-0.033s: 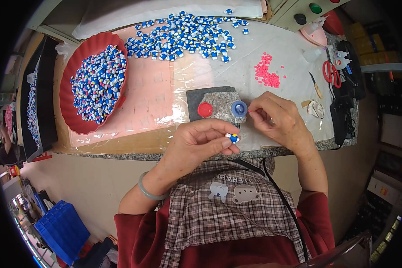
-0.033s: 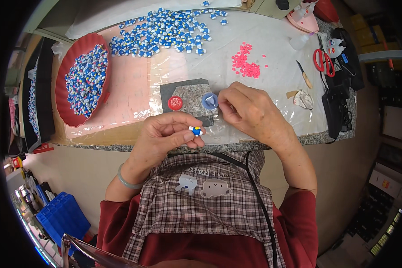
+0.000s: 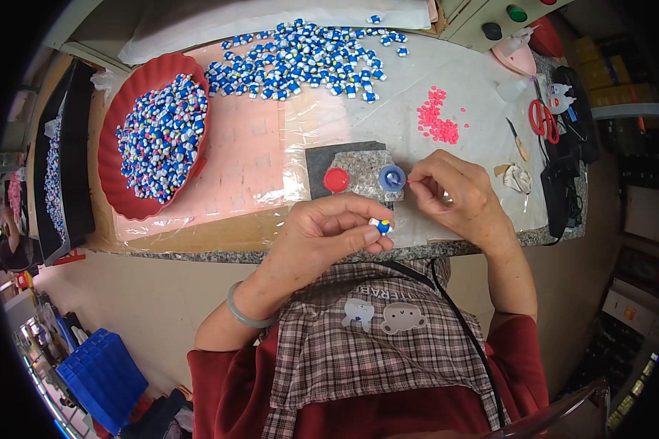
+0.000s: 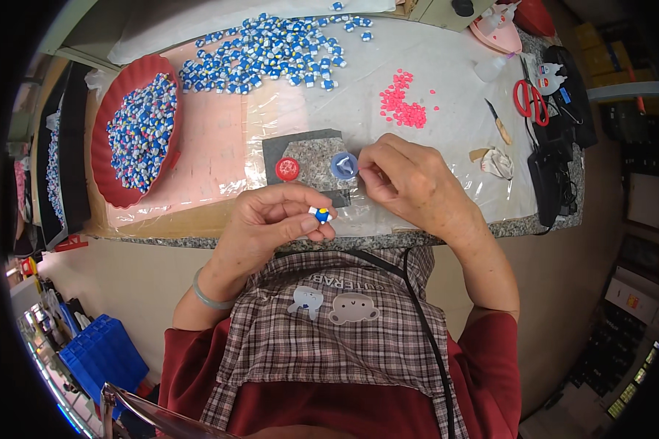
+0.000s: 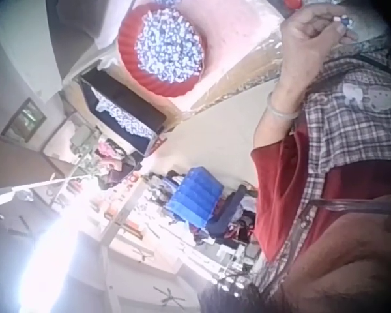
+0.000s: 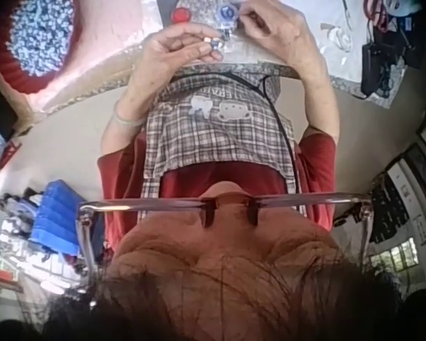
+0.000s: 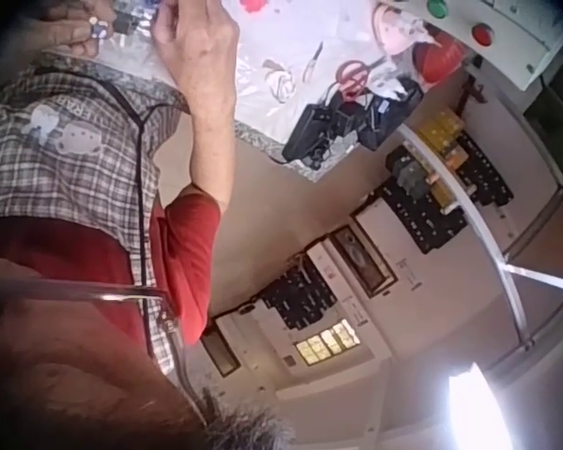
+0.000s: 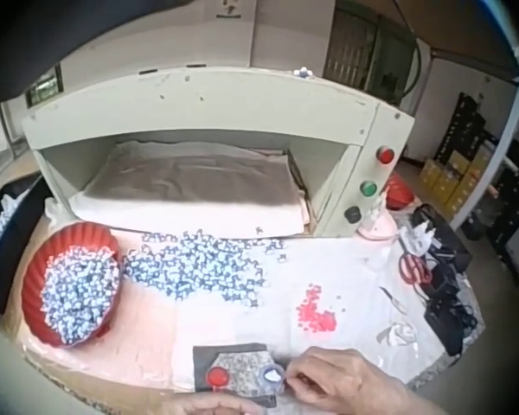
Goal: Manually assembling small pink plastic parts onto blue star-shaped components at a factory workbench.
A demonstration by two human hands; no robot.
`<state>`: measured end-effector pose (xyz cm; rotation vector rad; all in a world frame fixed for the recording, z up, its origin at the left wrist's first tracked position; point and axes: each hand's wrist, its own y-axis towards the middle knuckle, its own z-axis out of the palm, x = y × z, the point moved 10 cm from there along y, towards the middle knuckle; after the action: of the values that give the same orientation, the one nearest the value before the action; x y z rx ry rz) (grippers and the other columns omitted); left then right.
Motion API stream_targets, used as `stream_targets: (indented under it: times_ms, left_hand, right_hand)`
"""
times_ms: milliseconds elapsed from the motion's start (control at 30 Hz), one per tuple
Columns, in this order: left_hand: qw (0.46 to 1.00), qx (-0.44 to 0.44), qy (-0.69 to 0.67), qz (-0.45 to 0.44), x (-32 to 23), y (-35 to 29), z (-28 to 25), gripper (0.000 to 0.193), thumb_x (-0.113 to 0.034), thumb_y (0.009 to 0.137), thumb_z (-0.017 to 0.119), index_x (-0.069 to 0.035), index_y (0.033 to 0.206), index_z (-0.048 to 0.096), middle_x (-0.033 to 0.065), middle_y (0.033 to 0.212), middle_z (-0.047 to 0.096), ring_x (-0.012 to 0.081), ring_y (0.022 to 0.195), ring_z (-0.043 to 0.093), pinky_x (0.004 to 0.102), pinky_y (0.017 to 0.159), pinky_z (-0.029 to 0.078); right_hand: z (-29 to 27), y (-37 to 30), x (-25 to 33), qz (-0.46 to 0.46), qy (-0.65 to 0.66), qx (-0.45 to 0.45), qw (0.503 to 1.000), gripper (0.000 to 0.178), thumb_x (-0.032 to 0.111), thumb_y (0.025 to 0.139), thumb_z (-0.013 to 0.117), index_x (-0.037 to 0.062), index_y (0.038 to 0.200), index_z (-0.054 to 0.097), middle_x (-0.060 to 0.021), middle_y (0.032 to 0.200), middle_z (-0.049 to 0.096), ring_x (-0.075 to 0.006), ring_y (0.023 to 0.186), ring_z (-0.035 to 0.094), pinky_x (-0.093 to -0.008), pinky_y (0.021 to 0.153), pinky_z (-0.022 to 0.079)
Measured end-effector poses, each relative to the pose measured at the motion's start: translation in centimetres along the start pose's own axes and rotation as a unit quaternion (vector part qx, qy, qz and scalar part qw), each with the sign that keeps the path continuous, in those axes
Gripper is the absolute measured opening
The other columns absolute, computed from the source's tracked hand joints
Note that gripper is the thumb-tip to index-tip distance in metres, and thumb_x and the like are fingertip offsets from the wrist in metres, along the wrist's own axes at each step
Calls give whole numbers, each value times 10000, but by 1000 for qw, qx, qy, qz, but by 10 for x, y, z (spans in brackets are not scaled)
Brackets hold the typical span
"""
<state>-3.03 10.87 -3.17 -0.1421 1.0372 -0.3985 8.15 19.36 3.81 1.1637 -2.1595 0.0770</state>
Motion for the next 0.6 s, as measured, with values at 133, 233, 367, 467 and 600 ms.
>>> stream_targets:
  times_ms: [133,233,367,467,600]
  left_hand:
    - [1000,10,-6,27,-3,0,1,249,33,927,637,43,1175,651,137,1157,667,170,936,687,275,821,565]
    - [1000,11,-2,29,-7,1,4,246,40,910,654,33,1156,667,126,1177,651,150,941,664,258,812,545]
    - [998,18,5,66,-11,1,7,275,41,887,687,21,1161,677,92,1162,628,114,931,616,229,789,505]
    - [998,26,-3,56,-10,3,10,299,44,874,702,16,1171,678,80,1162,612,107,919,594,224,787,487]
    - [997,32,20,72,-17,5,16,270,21,895,685,15,1164,678,88,1126,621,126,953,611,240,785,505]
  right_hand:
    - [-7,-4,-6,11,45,-37,998,143,-86,767,712,-15,868,639,-72,801,654,-136,638,647,-257,568,531]
    - [-10,-8,-10,32,68,-53,996,144,-87,760,711,-18,868,645,-74,806,660,-138,648,653,-250,581,540]
    - [-12,-11,-11,48,74,-55,995,145,-88,758,710,-19,869,647,-74,815,667,-137,670,660,-243,595,545]
    - [-13,-14,-13,59,88,-63,992,140,-85,759,708,-17,866,649,-73,822,672,-133,691,664,-240,607,547]
    - [-16,-18,-16,64,115,-76,988,133,-77,760,705,-15,863,651,-71,825,672,-131,699,660,-240,624,547]
